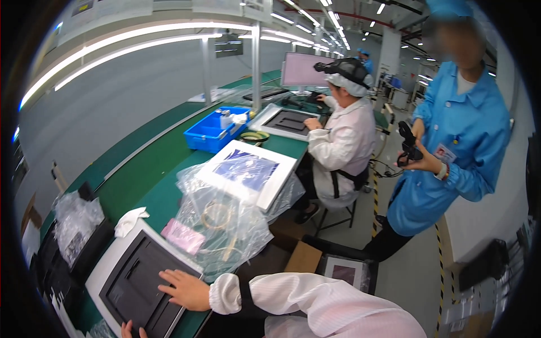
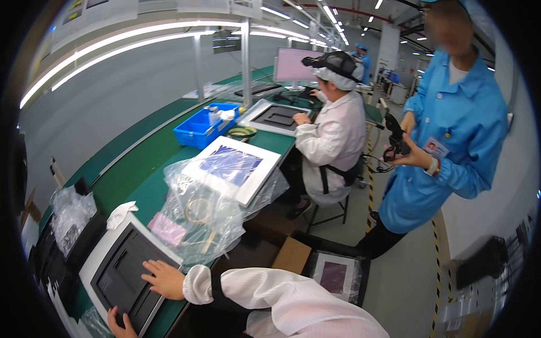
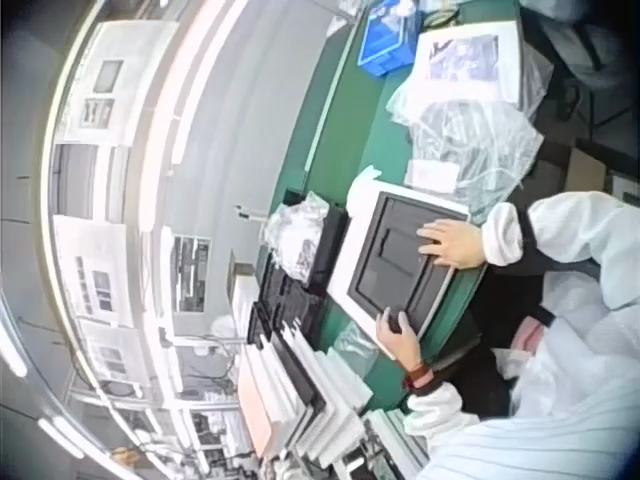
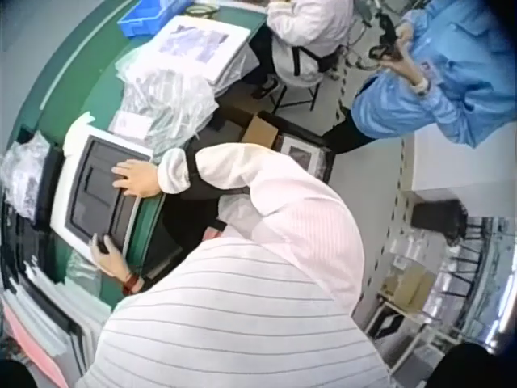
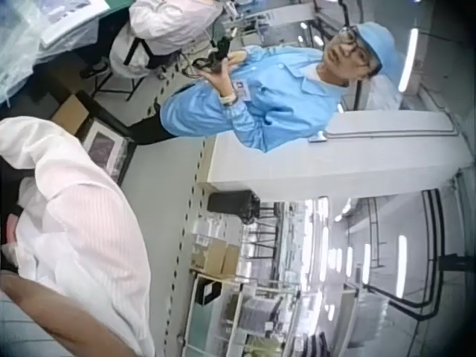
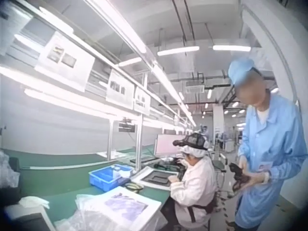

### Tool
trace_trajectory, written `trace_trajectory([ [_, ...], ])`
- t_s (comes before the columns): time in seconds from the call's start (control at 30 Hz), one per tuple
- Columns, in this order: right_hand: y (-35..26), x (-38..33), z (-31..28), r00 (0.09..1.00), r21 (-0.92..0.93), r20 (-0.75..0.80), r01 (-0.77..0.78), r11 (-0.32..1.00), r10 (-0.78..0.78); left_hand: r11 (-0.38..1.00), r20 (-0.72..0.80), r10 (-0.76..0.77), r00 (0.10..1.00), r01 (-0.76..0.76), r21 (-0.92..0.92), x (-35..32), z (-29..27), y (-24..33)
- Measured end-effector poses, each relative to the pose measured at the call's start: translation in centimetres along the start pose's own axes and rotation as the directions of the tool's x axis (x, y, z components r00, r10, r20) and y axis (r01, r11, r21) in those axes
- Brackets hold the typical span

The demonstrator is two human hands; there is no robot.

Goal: The person is assembling a screen or display panel by connecting a ribbon cable to a circuit board and fitting it into a plastic frame.

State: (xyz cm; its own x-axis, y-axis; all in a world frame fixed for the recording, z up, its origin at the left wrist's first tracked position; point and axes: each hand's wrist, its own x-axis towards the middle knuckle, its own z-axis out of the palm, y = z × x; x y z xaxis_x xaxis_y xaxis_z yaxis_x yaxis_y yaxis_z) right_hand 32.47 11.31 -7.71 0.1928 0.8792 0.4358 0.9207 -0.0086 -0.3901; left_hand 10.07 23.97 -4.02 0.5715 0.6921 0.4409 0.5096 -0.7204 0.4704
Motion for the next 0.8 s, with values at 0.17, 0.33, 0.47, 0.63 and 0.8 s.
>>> trace_trajectory([
  [0.17,0.4,0.0,1.1,1.0,0.063,-0.002,-0.028,0.998,0.028,0.999,0.059,-0.029,0.998,0.027,0.033,-0.6,-0.3,1.8],
  [0.33,0.1,0.3,2.4,1.0,0.154,-0.016,-0.013,0.988,0.016,0.997,0.099,-0.045,0.994,0.038,0.069,-1.3,-0.9,2.0],
  [0.47,1.1,0.4,-2.7,0.968,0.585,-0.152,-0.077,0.807,0.202,1.0,0.013,0.016,1.0,-0.016,-0.004,-1.6,-0.7,4.3],
  [0.63,0.0,0.5,-11.2,0.72,0.974,-0.225,0.142,0.178,0.657,0.931,-0.031,0.077,0.997,-0.083,-0.356,-3.4,-0.4,10.3],
  [0.8,1.9,-2.2,-13.9,0.515,0.755,0.063,0.535,-0.379,0.855,0.525,0.393,0.314,0.864,0.187,-0.831,-4.4,4.8,15.9],
])
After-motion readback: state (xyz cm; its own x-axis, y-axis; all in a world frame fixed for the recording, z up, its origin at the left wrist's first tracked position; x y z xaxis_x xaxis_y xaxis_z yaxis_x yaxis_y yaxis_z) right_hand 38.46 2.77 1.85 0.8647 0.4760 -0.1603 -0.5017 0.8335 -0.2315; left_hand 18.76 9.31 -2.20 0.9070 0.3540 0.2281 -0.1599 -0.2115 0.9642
